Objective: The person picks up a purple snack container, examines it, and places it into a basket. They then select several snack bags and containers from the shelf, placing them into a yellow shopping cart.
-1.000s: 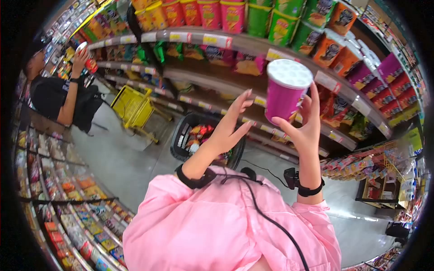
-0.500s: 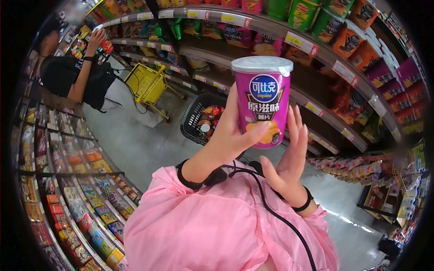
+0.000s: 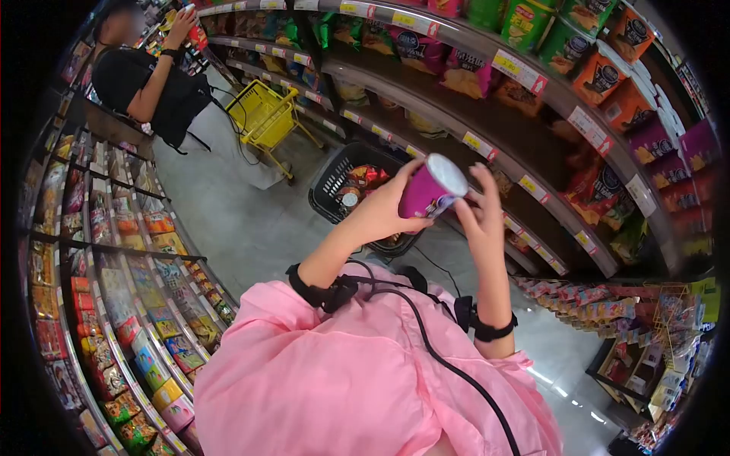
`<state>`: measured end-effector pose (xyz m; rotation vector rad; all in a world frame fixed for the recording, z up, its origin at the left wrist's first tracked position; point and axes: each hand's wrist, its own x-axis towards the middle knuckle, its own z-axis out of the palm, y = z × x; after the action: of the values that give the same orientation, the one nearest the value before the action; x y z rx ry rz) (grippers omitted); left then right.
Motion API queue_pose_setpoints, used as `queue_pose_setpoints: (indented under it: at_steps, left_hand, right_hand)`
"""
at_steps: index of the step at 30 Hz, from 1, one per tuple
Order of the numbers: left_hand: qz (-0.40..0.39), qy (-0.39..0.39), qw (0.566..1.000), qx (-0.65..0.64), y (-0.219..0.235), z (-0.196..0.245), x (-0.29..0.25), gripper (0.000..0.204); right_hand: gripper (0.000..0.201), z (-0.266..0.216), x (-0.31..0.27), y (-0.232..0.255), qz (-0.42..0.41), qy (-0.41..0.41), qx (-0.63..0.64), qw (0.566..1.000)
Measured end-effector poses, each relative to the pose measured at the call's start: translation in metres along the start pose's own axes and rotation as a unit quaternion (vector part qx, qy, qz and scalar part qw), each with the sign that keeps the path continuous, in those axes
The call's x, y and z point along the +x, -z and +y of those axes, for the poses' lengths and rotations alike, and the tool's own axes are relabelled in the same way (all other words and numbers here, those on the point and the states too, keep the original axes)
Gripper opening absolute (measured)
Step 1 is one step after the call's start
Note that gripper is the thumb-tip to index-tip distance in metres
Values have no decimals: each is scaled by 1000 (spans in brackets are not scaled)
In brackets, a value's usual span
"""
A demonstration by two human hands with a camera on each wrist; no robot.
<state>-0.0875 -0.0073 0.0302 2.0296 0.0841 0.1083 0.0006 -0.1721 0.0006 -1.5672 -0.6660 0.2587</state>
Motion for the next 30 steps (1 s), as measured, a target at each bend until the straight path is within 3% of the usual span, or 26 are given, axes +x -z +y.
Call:
queue_pose_setpoints:
  at_steps: [3, 5, 8, 10, 12, 16, 18, 23, 26, 27, 30]
  left_hand:
    - [-44, 14, 999, -15, -29, -85, -1, 87]
    - [-135, 50, 989, 32, -41, -131, -4, 89]
    - [-314, 252, 915, -37, -37, -120, -7, 92]
    - [-328, 161, 928, 68, -45, -145, -7, 92]
    - [-295, 51, 946, 122, -56, -171, -10, 91]
    - [-322, 134, 935, 68, -49, -171, 0, 89]
    - [-320, 129, 937, 53, -41, -184, 3, 88]
    - [-277, 123, 951, 59, -11, -244, 0, 88]
    - [-275, 198, 937, -85, 26, -267, 0, 88]
    - [-235, 210, 949, -22, 26, -288, -7, 88]
    - [-202, 264, 942, 49, 43, -329, -18, 89]
  right_hand:
    - [62, 86, 4, 0, -173, -92, 30, 980]
    - [63, 100, 0, -6, -263, -227, 35, 937]
    - [62, 132, -14, -22, -309, -228, -49, 922]
    - [60, 132, -15, -26, -338, -244, -110, 902]
    - [61, 123, -11, -30, -358, -261, -160, 882]
    - [65, 141, -1, -39, -349, -267, -219, 871]
    - [67, 132, 14, -50, -349, -307, -229, 855]
    - [69, 142, 42, -98, -377, -305, -177, 856]
    - [69, 185, 53, -137, -389, -256, -125, 876]
    - [69, 201, 54, -150, -391, -232, -107, 884]
    - [67, 214, 77, -197, -391, -295, -109, 865]
